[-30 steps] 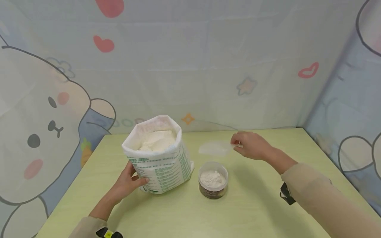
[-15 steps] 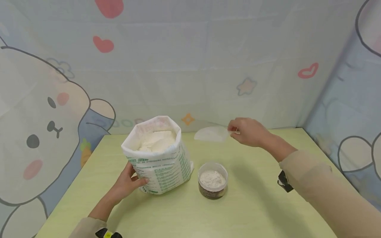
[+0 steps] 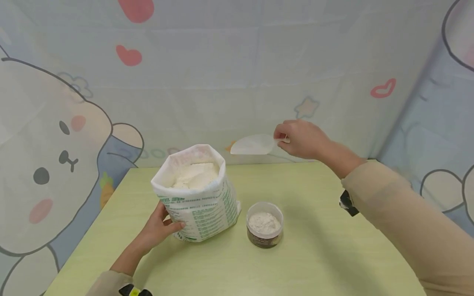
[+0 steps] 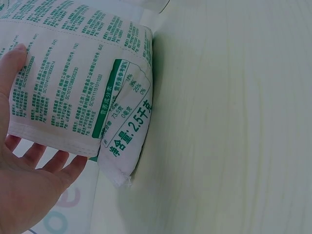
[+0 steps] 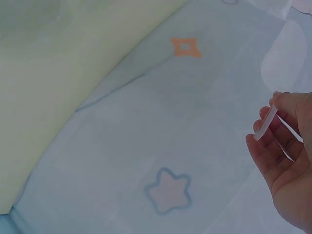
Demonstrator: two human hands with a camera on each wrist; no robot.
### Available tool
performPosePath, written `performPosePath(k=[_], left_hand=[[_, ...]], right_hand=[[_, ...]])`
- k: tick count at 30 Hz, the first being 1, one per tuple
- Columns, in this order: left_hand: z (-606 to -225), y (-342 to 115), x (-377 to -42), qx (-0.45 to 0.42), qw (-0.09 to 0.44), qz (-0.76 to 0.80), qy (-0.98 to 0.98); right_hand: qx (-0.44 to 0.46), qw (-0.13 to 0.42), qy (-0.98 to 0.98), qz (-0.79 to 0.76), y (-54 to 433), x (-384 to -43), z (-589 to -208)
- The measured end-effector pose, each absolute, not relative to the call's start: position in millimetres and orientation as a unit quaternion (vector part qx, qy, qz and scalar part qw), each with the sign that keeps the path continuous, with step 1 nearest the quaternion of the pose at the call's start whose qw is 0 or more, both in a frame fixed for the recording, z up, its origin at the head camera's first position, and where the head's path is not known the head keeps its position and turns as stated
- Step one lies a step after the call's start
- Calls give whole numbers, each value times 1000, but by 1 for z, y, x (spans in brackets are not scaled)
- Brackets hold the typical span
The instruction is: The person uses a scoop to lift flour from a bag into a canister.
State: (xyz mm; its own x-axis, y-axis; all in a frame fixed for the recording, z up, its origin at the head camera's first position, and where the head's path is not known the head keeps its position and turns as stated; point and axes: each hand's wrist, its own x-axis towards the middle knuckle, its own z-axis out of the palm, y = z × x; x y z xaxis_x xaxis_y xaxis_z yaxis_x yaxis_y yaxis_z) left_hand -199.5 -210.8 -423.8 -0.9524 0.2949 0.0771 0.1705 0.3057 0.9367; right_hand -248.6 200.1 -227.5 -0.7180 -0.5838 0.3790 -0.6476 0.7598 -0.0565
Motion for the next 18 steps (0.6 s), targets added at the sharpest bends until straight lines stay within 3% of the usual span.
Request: performPosePath(k=[18], left_hand=[[-422, -208, -199, 146, 58, 581, 799]], right_hand=[[369, 188, -908, 63, 144, -251, -191]])
